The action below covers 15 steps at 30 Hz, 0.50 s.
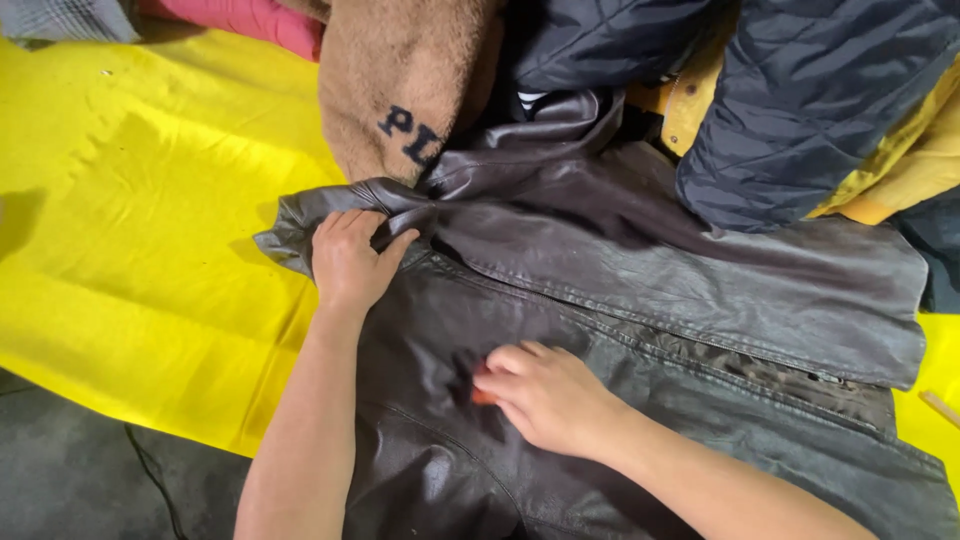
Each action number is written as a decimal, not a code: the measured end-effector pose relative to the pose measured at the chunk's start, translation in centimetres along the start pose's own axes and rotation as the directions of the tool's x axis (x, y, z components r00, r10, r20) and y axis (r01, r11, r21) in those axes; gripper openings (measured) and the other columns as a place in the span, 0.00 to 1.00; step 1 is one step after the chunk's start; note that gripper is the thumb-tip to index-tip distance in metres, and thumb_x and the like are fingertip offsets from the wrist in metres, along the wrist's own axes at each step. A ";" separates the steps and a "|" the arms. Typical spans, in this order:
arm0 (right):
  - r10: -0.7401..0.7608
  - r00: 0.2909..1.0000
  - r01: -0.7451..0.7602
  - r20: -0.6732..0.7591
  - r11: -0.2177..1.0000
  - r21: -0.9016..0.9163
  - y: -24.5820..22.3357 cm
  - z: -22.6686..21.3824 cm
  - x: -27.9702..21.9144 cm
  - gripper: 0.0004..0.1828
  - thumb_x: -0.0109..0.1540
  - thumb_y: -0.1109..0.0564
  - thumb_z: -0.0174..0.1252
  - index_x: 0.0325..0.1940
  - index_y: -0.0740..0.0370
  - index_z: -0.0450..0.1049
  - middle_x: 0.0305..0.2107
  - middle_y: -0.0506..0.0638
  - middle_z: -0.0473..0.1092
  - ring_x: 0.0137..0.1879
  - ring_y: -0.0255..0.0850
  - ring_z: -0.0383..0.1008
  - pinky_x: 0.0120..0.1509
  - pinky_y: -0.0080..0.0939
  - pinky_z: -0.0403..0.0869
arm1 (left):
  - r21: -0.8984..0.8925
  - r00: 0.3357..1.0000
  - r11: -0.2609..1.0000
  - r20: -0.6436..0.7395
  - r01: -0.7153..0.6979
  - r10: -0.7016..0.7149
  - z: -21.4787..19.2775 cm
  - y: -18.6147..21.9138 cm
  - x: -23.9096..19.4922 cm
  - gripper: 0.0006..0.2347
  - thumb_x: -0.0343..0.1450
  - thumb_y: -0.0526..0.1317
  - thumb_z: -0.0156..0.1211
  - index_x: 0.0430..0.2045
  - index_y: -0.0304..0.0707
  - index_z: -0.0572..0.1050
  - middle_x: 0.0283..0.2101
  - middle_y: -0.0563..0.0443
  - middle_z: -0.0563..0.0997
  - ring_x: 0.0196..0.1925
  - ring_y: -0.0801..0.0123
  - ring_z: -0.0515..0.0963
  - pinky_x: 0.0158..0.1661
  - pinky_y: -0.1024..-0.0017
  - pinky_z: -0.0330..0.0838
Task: The person cleans a black leather jacket laid out on a yellow surface. They use a small reddish sponge to wipe the jacket's surface, focusing on the zipper area and the main body. The person also sprays a liquid from a small white bottle onto the jacket before continuing to wipe it with the sponge.
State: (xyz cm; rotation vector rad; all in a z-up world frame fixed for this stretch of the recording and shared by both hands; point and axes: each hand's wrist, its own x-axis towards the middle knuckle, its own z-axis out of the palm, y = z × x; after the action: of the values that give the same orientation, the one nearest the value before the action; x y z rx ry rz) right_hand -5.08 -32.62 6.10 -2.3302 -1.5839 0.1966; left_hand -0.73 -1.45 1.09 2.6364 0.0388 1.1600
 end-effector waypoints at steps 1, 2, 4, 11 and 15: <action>0.006 1.000 -0.006 0.003 1.000 0.003 -0.3 -0.6 -1.1 0.08 0.63 0.55 0.56 0.46 0.50 0.77 0.40 0.48 0.69 0.41 0.52 0.72 0.43 0.54 0.74 | -0.005 1.000 1.000 0.005 0.001 -0.001 0.2 -0.1 -0.1 0.18 0.68 0.53 0.74 0.29 0.34 0.83 0.31 0.48 0.83 0.33 0.55 0.80 0.40 0.61 0.73; 0.012 0.993 -0.013 0.114 1.000 0.001 -0.6 -1.3 -2.2 0.08 0.62 0.58 0.54 0.42 0.48 0.78 0.38 0.48 0.68 0.41 0.52 0.71 0.41 0.54 0.73 | 0.004 1.000 1.000 0.008 0.003 -0.003 0.4 -0.2 0.0 0.18 0.69 0.54 0.74 0.30 0.34 0.83 0.31 0.48 0.83 0.34 0.55 0.80 0.41 0.60 0.73; 0.016 0.974 -0.016 0.228 1.000 -0.003 -1.2 -3.3 -3.2 0.10 0.60 0.60 0.53 0.37 0.47 0.78 0.37 0.48 0.68 0.41 0.51 0.70 0.39 0.54 0.72 | 0.012 1.000 1.000 0.009 0.011 -0.011 0.6 -0.4 0.1 0.18 0.69 0.54 0.73 0.30 0.35 0.83 0.32 0.48 0.84 0.35 0.54 0.80 0.42 0.60 0.73; 0.105 0.988 -0.120 0.114 0.984 0.135 -0.5 -3.4 2.0 0.11 0.67 0.49 0.50 0.45 0.51 0.77 0.42 0.46 0.71 0.42 0.47 0.77 0.42 0.52 0.74 | 0.019 0.992 0.995 0.075 0.098 -0.099 -0.2 0.7 -0.2 0.21 0.67 0.55 0.73 0.41 0.40 0.79 0.37 0.48 0.81 0.42 0.52 0.79 0.48 0.58 0.70; -0.023 0.998 0.026 -0.057 0.998 0.052 1.2 0.3 3.4 0.17 0.63 0.55 0.56 0.56 0.50 0.77 0.49 0.48 0.71 0.48 0.54 0.74 0.52 0.54 0.73 | 0.086 0.997 0.994 0.045 -0.066 0.062 -7.4 4.3 -0.4 0.25 0.71 0.54 0.66 0.58 0.41 0.74 0.54 0.43 0.77 0.54 0.45 0.76 0.60 0.51 0.64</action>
State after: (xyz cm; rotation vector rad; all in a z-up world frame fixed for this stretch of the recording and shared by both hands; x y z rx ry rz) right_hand -2.82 -29.80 5.61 -2.2550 -1.5606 0.1634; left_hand -6.76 -3.99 6.65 2.7572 -0.0036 1.1465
